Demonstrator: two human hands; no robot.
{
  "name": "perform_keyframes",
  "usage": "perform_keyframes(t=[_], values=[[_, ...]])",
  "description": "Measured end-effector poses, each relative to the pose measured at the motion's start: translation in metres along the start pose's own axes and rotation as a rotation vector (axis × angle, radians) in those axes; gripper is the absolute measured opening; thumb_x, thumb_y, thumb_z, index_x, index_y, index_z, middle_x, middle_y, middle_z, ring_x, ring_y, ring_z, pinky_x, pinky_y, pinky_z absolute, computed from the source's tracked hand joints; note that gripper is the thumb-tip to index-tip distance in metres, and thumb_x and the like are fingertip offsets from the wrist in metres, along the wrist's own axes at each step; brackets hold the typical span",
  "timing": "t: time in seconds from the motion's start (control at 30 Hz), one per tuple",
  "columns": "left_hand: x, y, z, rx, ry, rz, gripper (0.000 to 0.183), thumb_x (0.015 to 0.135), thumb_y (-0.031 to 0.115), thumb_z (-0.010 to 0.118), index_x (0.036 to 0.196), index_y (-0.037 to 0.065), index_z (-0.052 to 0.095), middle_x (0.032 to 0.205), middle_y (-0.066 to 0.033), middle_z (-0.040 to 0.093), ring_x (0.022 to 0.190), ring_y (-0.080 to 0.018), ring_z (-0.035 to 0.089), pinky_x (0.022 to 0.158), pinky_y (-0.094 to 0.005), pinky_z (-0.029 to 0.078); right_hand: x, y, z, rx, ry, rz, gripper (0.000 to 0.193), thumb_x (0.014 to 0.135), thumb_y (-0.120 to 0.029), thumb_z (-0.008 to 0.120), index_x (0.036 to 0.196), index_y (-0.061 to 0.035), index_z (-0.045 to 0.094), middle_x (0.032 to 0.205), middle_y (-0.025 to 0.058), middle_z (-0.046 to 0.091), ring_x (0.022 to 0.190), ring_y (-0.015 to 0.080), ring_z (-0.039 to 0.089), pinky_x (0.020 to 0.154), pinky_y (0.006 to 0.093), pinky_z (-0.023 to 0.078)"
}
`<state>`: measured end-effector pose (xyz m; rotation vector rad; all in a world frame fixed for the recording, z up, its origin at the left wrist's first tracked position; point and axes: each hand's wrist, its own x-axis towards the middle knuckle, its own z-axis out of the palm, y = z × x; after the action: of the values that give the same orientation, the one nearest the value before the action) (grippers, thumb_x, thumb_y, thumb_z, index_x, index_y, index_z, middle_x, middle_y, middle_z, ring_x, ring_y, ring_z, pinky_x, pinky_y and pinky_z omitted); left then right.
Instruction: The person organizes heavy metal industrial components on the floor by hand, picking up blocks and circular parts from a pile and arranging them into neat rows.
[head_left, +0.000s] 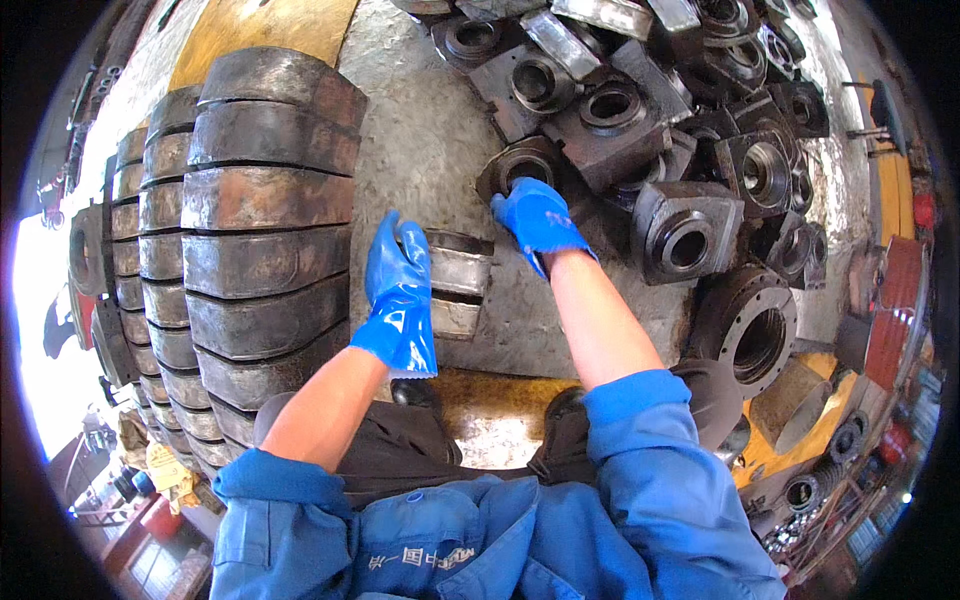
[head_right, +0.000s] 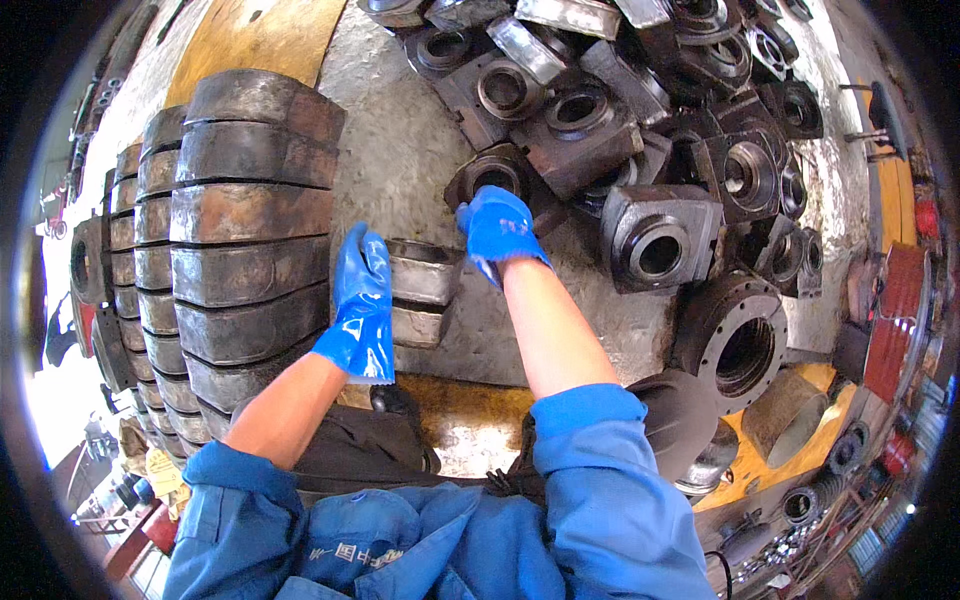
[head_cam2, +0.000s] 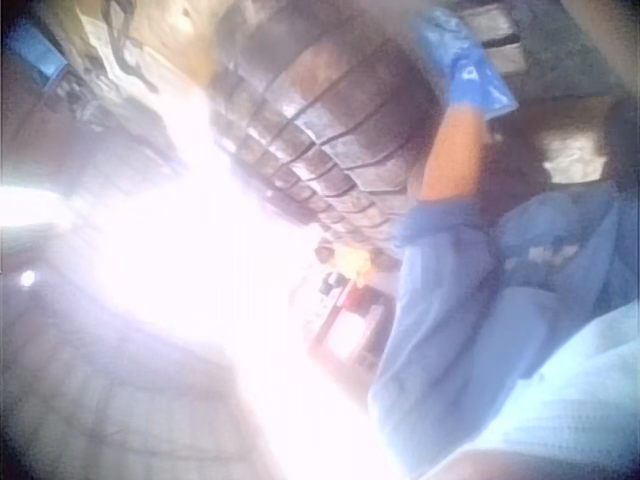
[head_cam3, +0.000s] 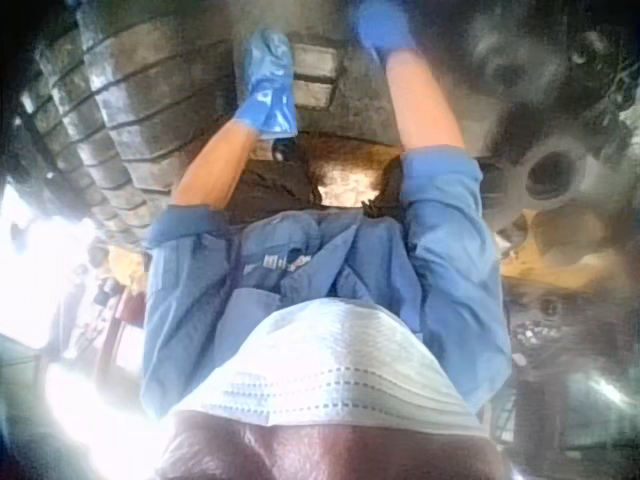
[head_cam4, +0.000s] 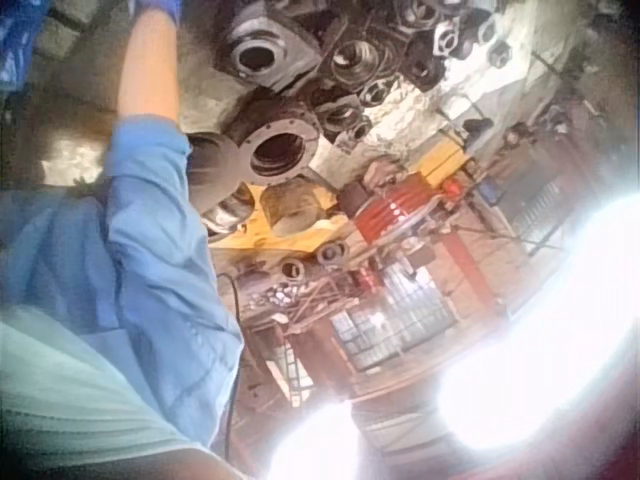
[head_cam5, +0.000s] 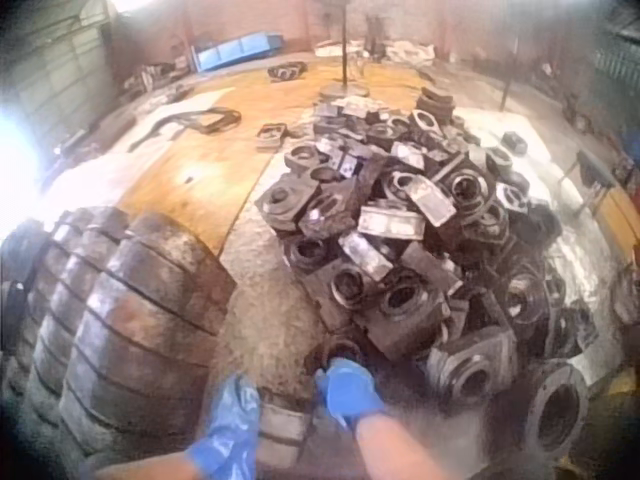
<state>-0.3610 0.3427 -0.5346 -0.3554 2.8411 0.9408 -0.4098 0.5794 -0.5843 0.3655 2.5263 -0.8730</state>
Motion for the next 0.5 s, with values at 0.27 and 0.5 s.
perform_keyframes(t=[0.27,0.5], values=[[-0.001,0.007,0.000,0.019,0.039,0.006,0.058,0.111,0.044,0.057,0.150,0.000,0.061,0.141,-0.0302,0.069,0.129,-0.0467,0.067,0.112,-0.0521,0.052,0.019,-0.001,0.003,-0.104,-0.019,-0.021,0.042,0.091,-0.033,0.071,0.118,-0.0025,0.082,0.128,0.0284,0.074,0.118,0.0482,0.073,0.100,0.0532,0.059],[0.000,0.008,-0.008,-0.008,0.012,-0.023,0.057,0.110,0.042,0.058,0.149,0.000,0.062,0.138,-0.0314,0.070,0.128,-0.0478,0.067,0.111,-0.0532,0.052,0.003,0.008,-0.016,-0.037,-0.502,-0.056,0.052,0.099,-0.036,0.067,0.139,-0.0031,0.073,0.145,0.0232,0.069,0.134,0.0410,0.068,0.113,0.0477,0.053]])
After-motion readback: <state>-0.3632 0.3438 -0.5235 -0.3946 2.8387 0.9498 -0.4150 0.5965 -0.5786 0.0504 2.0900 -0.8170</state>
